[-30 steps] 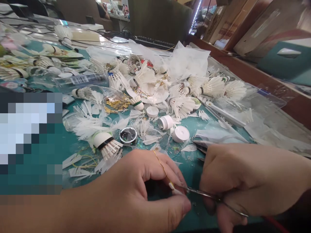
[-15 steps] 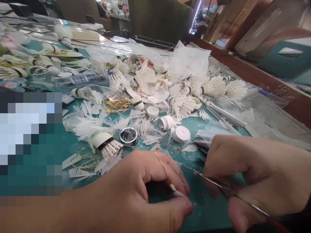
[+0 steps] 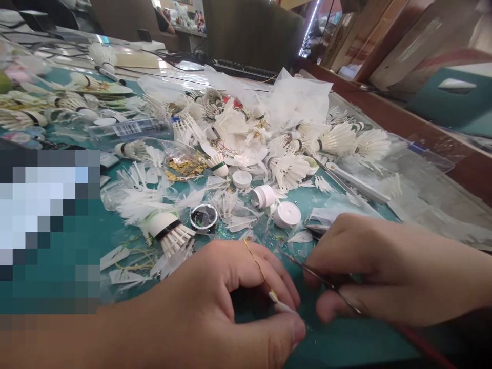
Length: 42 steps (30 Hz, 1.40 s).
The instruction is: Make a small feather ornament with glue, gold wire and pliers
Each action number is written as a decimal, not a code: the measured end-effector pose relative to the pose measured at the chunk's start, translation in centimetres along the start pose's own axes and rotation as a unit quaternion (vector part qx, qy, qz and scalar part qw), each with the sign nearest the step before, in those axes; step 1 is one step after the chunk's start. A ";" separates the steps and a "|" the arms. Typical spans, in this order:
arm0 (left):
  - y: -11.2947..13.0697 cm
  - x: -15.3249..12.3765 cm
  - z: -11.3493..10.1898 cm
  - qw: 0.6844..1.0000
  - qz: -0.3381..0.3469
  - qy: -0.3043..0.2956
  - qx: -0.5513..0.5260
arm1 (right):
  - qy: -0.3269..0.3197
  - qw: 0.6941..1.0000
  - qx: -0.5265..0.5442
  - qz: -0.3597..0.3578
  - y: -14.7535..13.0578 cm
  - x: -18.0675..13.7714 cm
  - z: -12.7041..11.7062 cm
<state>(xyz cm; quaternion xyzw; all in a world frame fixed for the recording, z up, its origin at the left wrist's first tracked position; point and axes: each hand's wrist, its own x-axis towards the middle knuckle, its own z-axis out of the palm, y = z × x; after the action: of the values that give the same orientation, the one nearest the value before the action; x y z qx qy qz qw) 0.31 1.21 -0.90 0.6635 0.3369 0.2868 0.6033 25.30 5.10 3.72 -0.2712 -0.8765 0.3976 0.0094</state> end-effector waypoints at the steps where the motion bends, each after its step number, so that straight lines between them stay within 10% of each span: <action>1: 0.0 0.1 0.0 1.000 0.001 0.001 -0.002 | 0.018 1.000 -0.005 0.004 0.0 0.0 -0.1; 7: 0.4 -0.1 -0.3 0.999 -0.027 0.021 -0.034 | 0.242 0.967 0.057 0.054 0.4 0.7 0.7; 13: 0.2 -0.3 -0.4 0.997 -0.022 0.047 -0.054 | 0.327 0.938 0.108 0.034 -0.9 0.8 2.5; 42: -0.2 -1.2 0.0 0.982 -0.020 0.165 -0.090 | 0.255 0.951 0.172 0.018 -0.6 0.8 1.5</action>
<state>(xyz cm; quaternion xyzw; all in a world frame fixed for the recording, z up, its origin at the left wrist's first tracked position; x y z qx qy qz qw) -0.40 0.29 -1.12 0.5429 0.4179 0.4092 0.6027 24.00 4.08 2.92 -0.3731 -0.7582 0.4605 0.2718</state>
